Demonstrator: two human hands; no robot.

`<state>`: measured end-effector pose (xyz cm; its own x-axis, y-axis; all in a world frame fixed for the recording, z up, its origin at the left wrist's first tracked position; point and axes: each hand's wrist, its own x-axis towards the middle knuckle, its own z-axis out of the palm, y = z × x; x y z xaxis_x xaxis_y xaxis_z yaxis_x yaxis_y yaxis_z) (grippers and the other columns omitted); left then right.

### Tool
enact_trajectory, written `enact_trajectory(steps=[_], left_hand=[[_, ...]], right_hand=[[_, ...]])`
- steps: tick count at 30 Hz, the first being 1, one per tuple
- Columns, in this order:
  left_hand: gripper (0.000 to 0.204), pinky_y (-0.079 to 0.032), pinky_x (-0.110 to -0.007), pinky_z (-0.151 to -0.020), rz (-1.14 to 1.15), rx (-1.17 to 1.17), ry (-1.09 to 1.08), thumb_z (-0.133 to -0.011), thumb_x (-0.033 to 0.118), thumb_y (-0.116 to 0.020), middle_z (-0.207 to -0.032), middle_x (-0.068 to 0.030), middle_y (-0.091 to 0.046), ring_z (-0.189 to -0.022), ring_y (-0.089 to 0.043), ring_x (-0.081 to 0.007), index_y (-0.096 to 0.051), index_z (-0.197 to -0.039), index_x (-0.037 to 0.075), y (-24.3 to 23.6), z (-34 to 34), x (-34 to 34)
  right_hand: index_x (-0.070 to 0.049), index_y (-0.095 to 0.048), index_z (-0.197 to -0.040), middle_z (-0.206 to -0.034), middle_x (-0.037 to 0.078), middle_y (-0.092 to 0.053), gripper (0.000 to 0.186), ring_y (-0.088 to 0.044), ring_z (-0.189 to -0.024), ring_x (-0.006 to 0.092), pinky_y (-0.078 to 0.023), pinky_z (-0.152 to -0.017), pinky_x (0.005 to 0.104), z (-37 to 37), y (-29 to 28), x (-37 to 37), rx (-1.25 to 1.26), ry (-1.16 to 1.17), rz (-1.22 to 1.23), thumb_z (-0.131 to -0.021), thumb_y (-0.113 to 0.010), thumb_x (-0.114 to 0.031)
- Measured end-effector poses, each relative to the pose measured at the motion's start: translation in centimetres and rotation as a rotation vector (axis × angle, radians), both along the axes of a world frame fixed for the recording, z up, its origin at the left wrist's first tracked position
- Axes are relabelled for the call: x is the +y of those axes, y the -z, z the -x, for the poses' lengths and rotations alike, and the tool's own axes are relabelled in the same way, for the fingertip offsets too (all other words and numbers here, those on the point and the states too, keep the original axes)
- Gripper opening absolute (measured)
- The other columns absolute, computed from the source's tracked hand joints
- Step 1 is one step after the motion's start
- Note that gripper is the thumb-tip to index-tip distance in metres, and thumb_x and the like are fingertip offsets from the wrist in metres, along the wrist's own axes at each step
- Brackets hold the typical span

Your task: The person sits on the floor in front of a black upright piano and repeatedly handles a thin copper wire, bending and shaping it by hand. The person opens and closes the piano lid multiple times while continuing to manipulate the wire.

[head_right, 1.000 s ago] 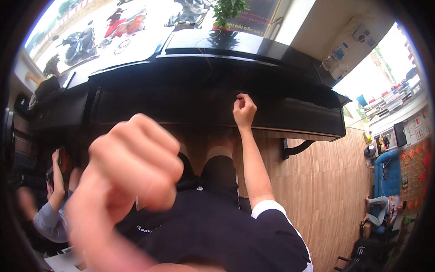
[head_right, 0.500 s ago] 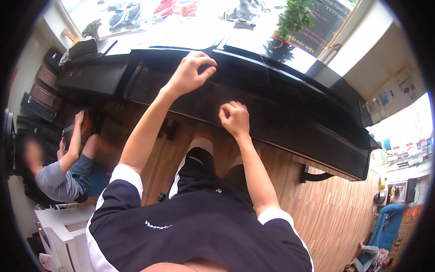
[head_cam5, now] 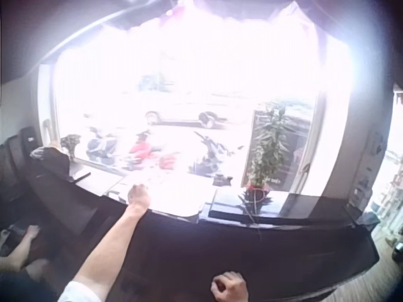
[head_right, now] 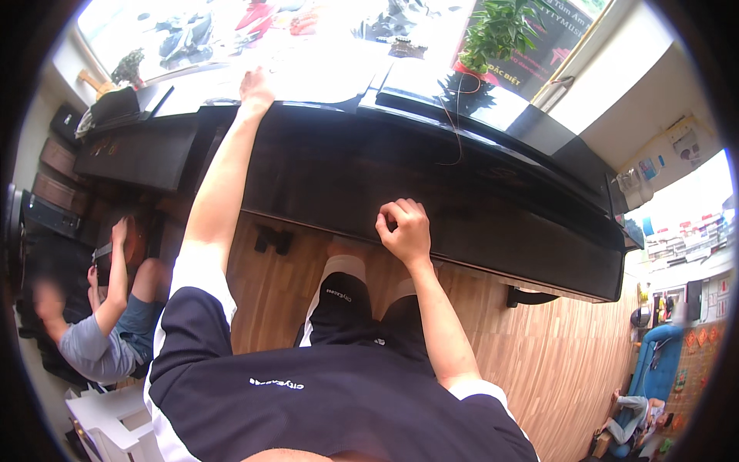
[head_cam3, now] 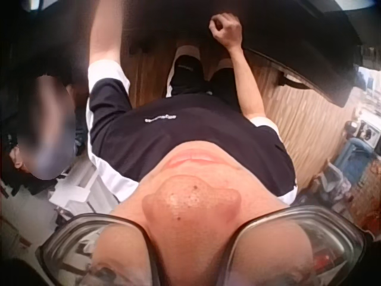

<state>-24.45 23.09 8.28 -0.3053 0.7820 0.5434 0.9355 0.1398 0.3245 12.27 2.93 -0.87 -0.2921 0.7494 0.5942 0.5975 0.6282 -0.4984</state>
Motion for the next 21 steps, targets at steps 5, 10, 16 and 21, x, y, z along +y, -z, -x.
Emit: enact_trajectory(steps=[5, 10, 16, 21], left_hand=[[0.024, -0.055, -0.043, -0.083, 0.045, 0.04, -0.016, -0.088, 0.021, -0.057, -0.091, -0.0192, -0.072, -0.092, -0.07, -0.0366, -0.072, -0.091, 0.003, -1.4, -1.4, -1.1], [0.015, -0.055, -0.043, -0.076, -0.474, 0.143, -0.003, -0.09, 0.014, -0.059, -0.082, -0.0153, -0.07, -0.079, -0.068, -0.0345, -0.068, -0.091, 0.002, -2.5, -1.1, -5.1], [0.012, -0.047, -0.027, -0.062, -0.358, -0.659, 0.416, -0.095, 0.004, -0.055, -0.075, -0.0079, -0.066, -0.065, -0.059, -0.015, -0.065, -0.091, -0.002, -1.8, -11.2, -15.9], [0.006, -0.049, -0.027, -0.064, -0.061, -0.7, 0.694, -0.091, -0.001, -0.059, -0.078, -0.0106, -0.066, -0.068, -0.062, -0.016, -0.064, -0.09, -0.002, 3.8, -18.8, -22.4]], right_hand=[[-0.009, -0.062, -0.07, -0.063, 0.003, -0.054, 0.007, -0.054, -0.063, 0.0218, -0.043, -0.064, 0.0357, -0.5, 0.0, 0.0, -0.027, 0.036, 0.012, -0.074, -0.068, -0.009], [-0.007, -0.061, -0.07, -0.062, 0.004, -0.053, 0.008, -0.053, -0.061, 0.0222, -0.042, -0.062, 0.0355, 0.2, 0.0, 0.1, -0.01, 0.007, 0.003, -0.074, -0.068, -0.009], [-0.007, -0.063, -0.072, -0.066, 0.006, -0.056, 0.008, -0.055, -0.062, 0.023, -0.045, -0.064, 0.0362, -0.7, 0.4, 0.4, -0.013, 0.024, 0.021, -0.073, -0.069, -0.012], [-0.004, -0.07, -0.102, -0.088, 0.0, -0.064, 0.022, -0.05, -0.059, 0.0019, -0.04, -0.054, 0.019, -2.1, -1.7, -1.1, 0.363, -0.112, 0.311, -0.081, -0.068, -0.006]])
